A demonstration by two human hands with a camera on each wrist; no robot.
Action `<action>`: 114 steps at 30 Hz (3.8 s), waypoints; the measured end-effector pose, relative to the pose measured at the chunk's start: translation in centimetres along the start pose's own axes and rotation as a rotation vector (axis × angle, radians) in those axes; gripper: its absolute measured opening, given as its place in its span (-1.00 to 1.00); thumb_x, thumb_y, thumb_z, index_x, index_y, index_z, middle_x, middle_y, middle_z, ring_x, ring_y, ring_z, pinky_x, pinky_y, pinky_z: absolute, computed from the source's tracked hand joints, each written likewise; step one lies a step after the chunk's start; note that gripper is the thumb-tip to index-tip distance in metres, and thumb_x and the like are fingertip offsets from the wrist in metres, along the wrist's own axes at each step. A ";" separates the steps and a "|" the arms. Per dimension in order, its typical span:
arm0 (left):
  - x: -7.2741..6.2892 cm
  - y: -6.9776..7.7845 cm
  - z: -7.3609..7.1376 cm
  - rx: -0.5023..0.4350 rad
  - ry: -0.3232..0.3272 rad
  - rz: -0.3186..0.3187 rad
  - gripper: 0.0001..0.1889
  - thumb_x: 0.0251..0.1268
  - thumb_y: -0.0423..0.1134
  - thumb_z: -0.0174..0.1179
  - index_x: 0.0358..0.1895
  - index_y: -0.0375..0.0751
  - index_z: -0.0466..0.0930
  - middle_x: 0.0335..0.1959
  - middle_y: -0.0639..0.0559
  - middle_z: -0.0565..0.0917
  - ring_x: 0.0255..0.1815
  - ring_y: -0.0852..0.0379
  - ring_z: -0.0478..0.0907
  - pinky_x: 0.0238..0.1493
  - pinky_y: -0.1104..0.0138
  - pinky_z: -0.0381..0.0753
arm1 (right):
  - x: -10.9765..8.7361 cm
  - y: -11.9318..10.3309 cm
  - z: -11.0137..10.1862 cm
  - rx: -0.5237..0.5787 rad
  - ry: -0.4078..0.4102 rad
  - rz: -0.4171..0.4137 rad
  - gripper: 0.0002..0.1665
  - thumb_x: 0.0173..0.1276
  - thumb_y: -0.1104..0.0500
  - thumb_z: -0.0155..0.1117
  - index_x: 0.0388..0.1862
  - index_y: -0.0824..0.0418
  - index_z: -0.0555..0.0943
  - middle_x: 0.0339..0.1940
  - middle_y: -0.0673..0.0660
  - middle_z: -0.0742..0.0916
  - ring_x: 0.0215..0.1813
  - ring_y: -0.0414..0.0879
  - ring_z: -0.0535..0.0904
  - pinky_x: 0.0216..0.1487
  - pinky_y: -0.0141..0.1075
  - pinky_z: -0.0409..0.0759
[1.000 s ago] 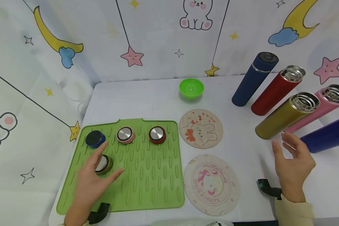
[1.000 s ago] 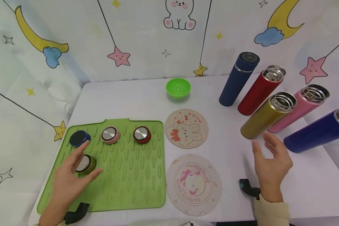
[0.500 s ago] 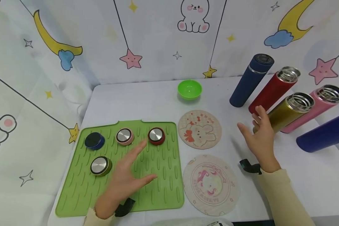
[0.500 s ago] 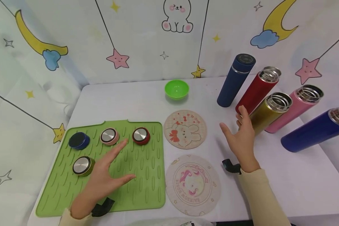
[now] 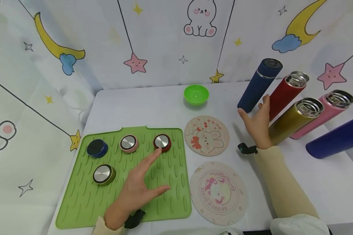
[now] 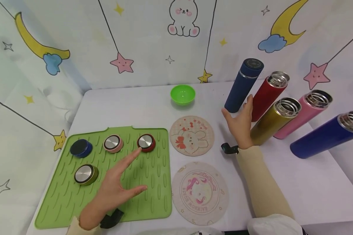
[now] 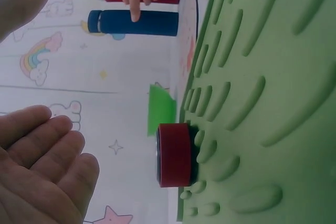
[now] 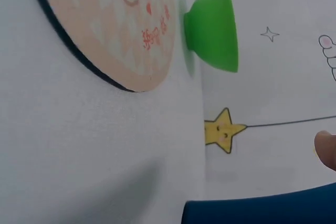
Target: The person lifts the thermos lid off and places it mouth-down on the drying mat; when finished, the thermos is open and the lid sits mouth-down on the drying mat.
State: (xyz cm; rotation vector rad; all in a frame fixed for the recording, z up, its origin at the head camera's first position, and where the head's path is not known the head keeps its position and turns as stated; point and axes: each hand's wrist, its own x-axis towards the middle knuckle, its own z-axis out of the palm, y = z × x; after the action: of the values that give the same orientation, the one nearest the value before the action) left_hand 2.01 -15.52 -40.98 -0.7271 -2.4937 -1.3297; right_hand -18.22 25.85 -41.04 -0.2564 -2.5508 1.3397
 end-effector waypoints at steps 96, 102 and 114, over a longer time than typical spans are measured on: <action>10.2 7.1 -2.7 -0.267 -0.283 0.677 -0.19 0.06 -0.32 0.55 0.43 -0.42 0.42 0.39 -0.31 0.58 0.48 -0.07 0.53 0.45 0.09 0.59 | -13.4 -8.5 0.9 0.103 -0.829 -0.904 -0.14 0.23 0.16 0.62 0.47 0.05 0.44 0.34 0.01 0.68 0.35 -0.14 0.62 0.42 -0.36 0.58; 9.7 6.9 -1.8 -0.261 -0.099 0.664 -0.18 -0.02 -0.27 0.65 0.37 -0.42 0.50 0.30 -0.29 0.67 0.36 -0.08 0.64 0.35 0.13 0.67 | -13.5 -8.5 0.8 0.079 -0.689 -0.923 -0.13 0.26 0.00 0.60 0.49 0.15 0.45 0.37 0.09 0.67 0.37 -0.08 0.63 0.46 -0.42 0.52; 8.9 6.8 0.5 -0.260 0.181 0.552 -0.08 -0.20 -0.27 0.73 0.36 -0.38 0.50 0.26 -0.29 0.69 0.26 -0.08 0.70 0.25 0.17 0.74 | -14.2 -8.0 1.4 0.032 -0.372 -0.934 -0.17 0.32 -0.16 0.47 0.42 0.28 0.52 0.31 0.23 0.70 0.34 0.05 0.66 0.52 -0.48 0.40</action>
State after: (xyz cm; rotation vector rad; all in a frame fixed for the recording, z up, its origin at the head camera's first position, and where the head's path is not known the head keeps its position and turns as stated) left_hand -1.99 -9.10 -32.71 -1.1835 -1.8072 -1.4275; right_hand -5.36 16.45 -37.15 1.1384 -2.3462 1.0743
